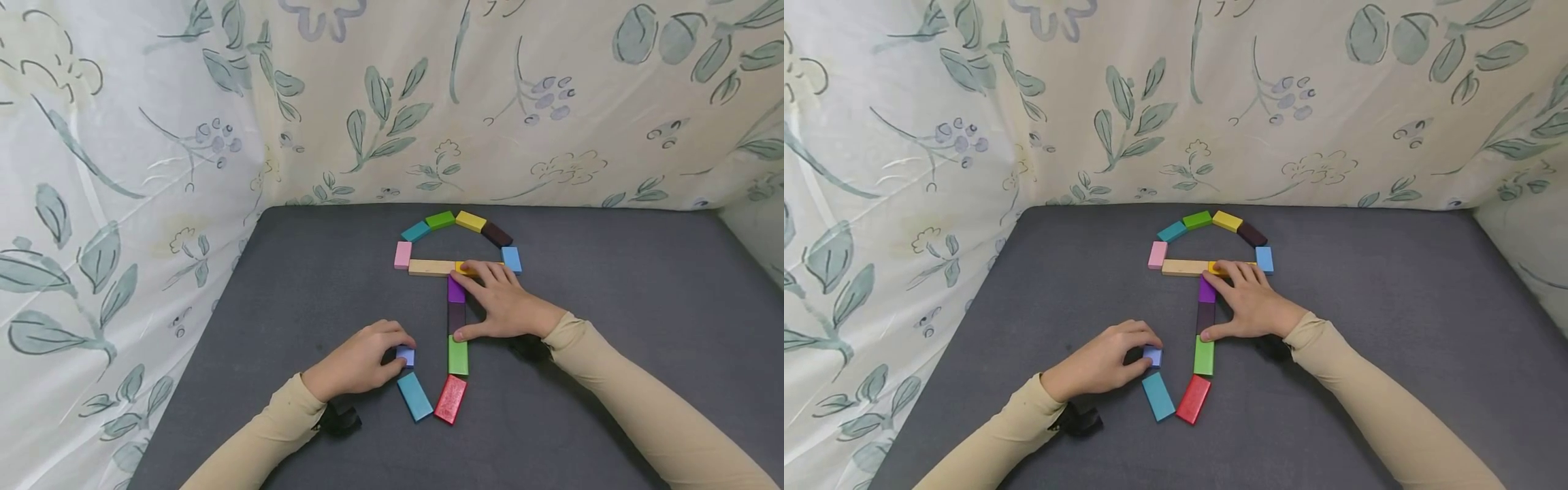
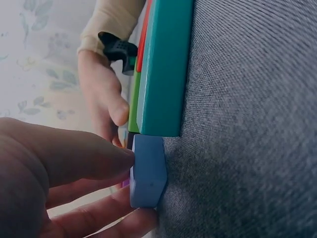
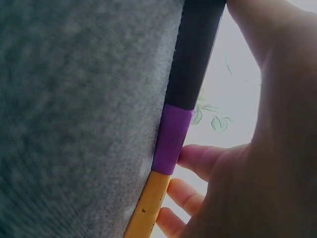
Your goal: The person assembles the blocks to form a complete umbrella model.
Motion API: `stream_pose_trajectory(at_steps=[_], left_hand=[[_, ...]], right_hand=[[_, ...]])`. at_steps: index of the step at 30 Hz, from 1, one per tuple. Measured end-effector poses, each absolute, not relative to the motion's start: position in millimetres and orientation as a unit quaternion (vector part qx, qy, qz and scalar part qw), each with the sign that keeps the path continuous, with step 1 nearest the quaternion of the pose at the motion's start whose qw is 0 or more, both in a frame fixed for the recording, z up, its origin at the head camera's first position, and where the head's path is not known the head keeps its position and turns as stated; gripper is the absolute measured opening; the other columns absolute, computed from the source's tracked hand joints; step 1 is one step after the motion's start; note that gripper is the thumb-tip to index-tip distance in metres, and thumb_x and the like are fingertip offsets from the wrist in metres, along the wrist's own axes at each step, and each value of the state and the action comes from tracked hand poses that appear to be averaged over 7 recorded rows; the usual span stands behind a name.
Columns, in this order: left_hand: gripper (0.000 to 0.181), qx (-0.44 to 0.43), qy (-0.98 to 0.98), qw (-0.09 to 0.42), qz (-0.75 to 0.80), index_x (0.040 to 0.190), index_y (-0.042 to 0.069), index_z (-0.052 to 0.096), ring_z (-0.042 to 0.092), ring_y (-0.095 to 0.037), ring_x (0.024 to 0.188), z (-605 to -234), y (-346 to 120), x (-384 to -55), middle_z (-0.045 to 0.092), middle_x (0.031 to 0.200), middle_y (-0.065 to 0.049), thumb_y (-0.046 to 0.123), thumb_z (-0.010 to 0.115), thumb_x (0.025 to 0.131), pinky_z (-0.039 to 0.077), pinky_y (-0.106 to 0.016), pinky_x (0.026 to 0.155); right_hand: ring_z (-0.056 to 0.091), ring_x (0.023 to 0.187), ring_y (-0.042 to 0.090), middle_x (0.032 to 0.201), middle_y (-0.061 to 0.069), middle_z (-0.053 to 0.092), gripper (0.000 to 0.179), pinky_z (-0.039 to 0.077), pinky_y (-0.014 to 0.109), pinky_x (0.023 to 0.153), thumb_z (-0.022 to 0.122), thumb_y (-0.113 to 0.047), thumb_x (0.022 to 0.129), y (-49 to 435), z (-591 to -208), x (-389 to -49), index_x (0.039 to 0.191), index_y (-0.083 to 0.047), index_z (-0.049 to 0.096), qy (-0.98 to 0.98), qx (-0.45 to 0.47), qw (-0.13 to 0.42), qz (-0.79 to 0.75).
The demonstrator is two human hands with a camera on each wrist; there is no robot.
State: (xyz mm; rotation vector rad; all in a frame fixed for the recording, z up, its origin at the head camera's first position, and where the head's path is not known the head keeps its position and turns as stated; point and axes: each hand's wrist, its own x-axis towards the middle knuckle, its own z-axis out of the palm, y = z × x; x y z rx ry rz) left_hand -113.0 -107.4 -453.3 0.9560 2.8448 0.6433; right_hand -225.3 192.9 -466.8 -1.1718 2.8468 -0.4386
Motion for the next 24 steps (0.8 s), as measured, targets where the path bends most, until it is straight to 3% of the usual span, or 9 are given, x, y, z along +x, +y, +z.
stream_pose_trajectory(at_steps=[24], left_hand=[[0.023,0.325,0.92,0.039,0.215,0.121,0.014,0.074,0.061,-0.011,0.107,-457.0,-107.4,-110.0,0.068,0.117,0.002,0.016,0.073,0.097,0.056,-0.032,0.095]], right_hand=[[0.023,0.145,0.044,0.163,0.017,0.025,0.114,0.019,0.071,0.115,0.073,-0.077,0.078,193.1,-467.2,-224.4,0.163,-0.012,0.035,0.915,-0.375,0.017,-0.144]])
